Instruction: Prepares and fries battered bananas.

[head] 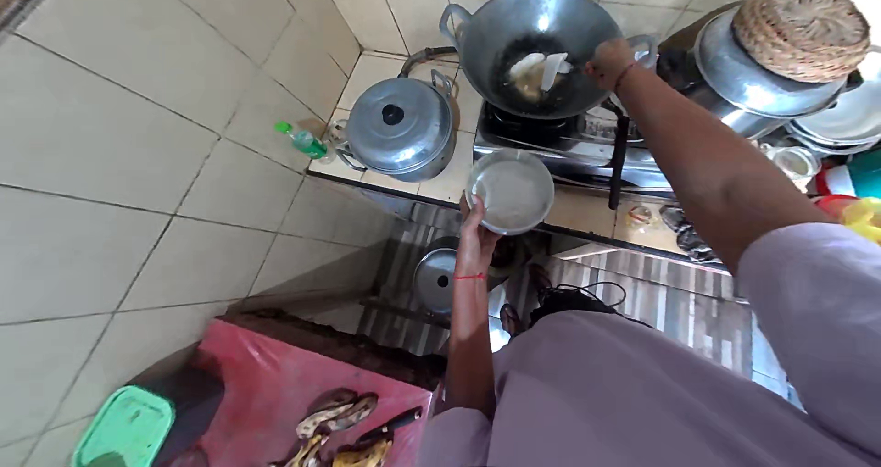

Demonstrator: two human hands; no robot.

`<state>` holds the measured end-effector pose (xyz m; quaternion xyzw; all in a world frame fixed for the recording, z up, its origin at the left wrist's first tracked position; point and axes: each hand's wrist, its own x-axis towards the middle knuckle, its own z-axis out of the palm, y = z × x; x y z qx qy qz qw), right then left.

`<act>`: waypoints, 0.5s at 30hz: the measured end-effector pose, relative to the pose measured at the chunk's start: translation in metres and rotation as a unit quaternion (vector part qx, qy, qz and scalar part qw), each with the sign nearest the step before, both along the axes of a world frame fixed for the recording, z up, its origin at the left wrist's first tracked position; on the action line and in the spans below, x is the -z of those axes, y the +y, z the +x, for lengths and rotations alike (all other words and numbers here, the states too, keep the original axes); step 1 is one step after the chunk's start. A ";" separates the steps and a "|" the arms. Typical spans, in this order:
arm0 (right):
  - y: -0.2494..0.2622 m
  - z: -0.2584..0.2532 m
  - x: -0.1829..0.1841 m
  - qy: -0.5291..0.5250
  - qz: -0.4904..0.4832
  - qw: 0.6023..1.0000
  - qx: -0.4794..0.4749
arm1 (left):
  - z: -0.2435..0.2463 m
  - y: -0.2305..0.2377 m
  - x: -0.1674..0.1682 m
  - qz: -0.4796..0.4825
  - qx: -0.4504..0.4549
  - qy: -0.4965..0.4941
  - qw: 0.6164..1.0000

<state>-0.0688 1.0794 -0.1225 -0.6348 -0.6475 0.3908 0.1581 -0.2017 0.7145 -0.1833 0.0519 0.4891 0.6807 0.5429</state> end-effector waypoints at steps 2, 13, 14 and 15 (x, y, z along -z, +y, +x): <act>-0.005 -0.007 -0.006 -0.212 0.053 0.967 -0.133 | -0.003 -0.016 0.003 0.001 -0.011 -0.015 1.000; -0.029 -0.025 -0.004 -0.301 0.038 0.942 -0.146 | -0.015 -0.064 0.014 -0.032 -0.068 -0.049 0.996; -0.029 -0.026 -0.005 -0.316 0.036 0.935 -0.160 | -0.015 -0.065 0.014 -0.031 -0.069 -0.050 0.996; -0.029 -0.027 -0.005 -0.322 0.034 0.931 -0.167 | -0.015 -0.066 0.014 -0.028 -0.069 -0.051 0.996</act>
